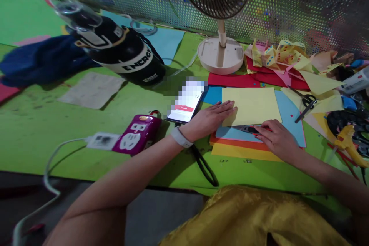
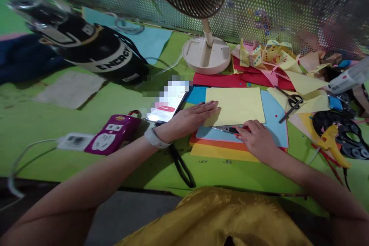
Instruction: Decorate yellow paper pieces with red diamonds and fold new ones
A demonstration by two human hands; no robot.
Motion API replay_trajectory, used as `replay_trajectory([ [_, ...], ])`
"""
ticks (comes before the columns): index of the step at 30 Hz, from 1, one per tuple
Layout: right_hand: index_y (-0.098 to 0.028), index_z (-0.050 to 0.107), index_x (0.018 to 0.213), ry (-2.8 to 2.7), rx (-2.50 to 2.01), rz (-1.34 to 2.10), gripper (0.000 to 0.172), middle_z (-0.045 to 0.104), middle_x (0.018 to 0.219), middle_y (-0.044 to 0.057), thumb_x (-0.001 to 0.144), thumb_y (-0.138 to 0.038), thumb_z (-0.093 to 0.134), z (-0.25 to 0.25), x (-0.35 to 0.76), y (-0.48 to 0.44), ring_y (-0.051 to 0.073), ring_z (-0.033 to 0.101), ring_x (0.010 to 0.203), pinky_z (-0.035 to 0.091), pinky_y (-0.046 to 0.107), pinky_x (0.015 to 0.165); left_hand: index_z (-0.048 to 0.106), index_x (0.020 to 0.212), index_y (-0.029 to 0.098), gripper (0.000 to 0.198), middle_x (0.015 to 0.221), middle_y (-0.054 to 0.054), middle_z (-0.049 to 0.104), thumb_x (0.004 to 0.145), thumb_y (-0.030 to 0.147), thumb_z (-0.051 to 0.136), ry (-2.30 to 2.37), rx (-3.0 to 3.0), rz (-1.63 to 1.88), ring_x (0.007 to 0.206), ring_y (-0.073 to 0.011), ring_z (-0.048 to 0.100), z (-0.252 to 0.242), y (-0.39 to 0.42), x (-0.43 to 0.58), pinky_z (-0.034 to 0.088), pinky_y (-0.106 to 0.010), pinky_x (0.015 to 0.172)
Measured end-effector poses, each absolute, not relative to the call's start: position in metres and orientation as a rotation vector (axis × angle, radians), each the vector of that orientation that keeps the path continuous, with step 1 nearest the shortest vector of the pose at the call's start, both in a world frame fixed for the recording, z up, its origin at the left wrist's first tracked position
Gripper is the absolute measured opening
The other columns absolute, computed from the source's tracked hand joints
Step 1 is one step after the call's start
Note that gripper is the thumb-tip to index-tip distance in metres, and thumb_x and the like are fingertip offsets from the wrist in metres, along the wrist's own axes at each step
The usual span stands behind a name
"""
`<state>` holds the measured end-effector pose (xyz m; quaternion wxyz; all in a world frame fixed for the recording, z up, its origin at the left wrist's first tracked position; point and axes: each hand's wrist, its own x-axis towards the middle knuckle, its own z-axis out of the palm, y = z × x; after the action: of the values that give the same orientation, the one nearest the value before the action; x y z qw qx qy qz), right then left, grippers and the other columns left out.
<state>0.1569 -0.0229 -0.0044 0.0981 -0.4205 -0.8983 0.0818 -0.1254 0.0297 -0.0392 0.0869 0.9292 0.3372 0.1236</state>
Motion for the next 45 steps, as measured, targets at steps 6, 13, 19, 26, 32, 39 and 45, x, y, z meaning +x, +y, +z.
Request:
replay_trajectory([
  [6, -0.017, 0.062, 0.122, -2.686, -1.230, 0.250, 0.031, 0.061, 0.101, 0.011, 0.093, -0.022, 0.052, -0.003, 0.147, -0.018, 0.023, 0.054, 0.094, 0.049, 0.036, 0.081, 0.039, 0.140, 0.011, 0.045, 0.151, -0.015, 0.038, 0.096, 0.010, 0.030, 1.011, 2.755, 0.354, 0.142, -0.0199, 0.028, -0.039, 0.030, -0.126, 0.030, -0.040, 0.116],
  [13, -0.018, 0.064, 0.120, -2.720, -1.067, 0.279, 0.031, 0.062, 0.098, 0.011, 0.095, -0.028, 0.050, -0.006, 0.143, -0.021, 0.021, 0.055, 0.089, 0.050, 0.036, 0.078, 0.039, 0.139, 0.010, 0.046, 0.150, -0.016, 0.038, 0.093, 0.004, 0.034, 1.014, 2.786, 0.336, 0.142, -0.0204, 0.028, -0.041, 0.030, -0.125, 0.030, -0.041, 0.116],
  [19, -0.020, 0.063, 0.122, -2.652, -1.070, 0.258, 0.032, 0.063, 0.100, 0.010, 0.094, -0.029, 0.051, 0.001, 0.164, -0.028, 0.021, 0.058, 0.090, 0.052, 0.036, 0.078, 0.037, 0.140, 0.012, 0.046, 0.151, -0.016, 0.037, 0.095, 0.008, 0.033, 1.050, 2.812, 0.328, 0.142, -0.0209, 0.029, -0.042, 0.028, -0.125, 0.033, -0.043, 0.114],
  [26, -0.024, 0.064, 0.120, -2.272, -1.586, -0.107, 0.035, 0.061, 0.098, 0.009, 0.094, -0.041, 0.047, 0.009, 0.251, -0.014, 0.024, 0.060, 0.091, 0.053, 0.040, 0.078, 0.040, 0.142, 0.016, 0.045, 0.149, -0.012, 0.041, 0.100, 0.032, 0.034, 1.075, 2.776, 0.360, 0.139, -0.0213, 0.035, -0.032, 0.023, -0.122, 0.030, -0.042, 0.114],
  [32, -0.020, 0.064, 0.119, -2.259, -1.828, -0.313, 0.036, 0.063, 0.097, 0.012, 0.094, -0.037, 0.046, -0.001, 0.285, -0.010, 0.027, 0.060, 0.091, 0.050, 0.043, 0.078, 0.032, 0.147, 0.014, 0.081, 0.150, -0.016, 0.037, 0.087, 0.068, 0.040, 1.070, 2.800, 0.395, 0.139, -0.0287, 0.035, -0.027, 0.017, -0.116, 0.026, -0.050, 0.115],
  [39, -0.013, 0.058, 0.126, -2.574, -1.456, -0.371, 0.038, 0.063, 0.117, 0.016, 0.093, -0.030, 0.052, 0.004, 0.247, -0.004, 0.028, 0.059, 0.105, 0.050, 0.043, 0.087, 0.033, 0.146, 0.014, 0.069, 0.147, -0.016, 0.043, 0.094, 0.058, 0.037, 1.075, 2.820, 0.455, 0.136, -0.0273, 0.040, -0.033, 0.019, -0.117, 0.032, -0.048, 0.112],
  [45, -0.010, 0.055, 0.128, -2.915, -1.049, -0.333, 0.041, 0.065, 0.122, 0.015, 0.090, -0.002, 0.042, -0.001, 0.234, 0.014, 0.023, 0.062, 0.106, 0.051, 0.040, 0.089, 0.034, 0.146, 0.015, 0.064, 0.145, -0.016, 0.046, 0.096, 0.054, 0.035, 1.041, 2.824, 0.501, 0.133, -0.0281, 0.045, -0.035, 0.021, -0.118, 0.037, -0.049, 0.109],
])
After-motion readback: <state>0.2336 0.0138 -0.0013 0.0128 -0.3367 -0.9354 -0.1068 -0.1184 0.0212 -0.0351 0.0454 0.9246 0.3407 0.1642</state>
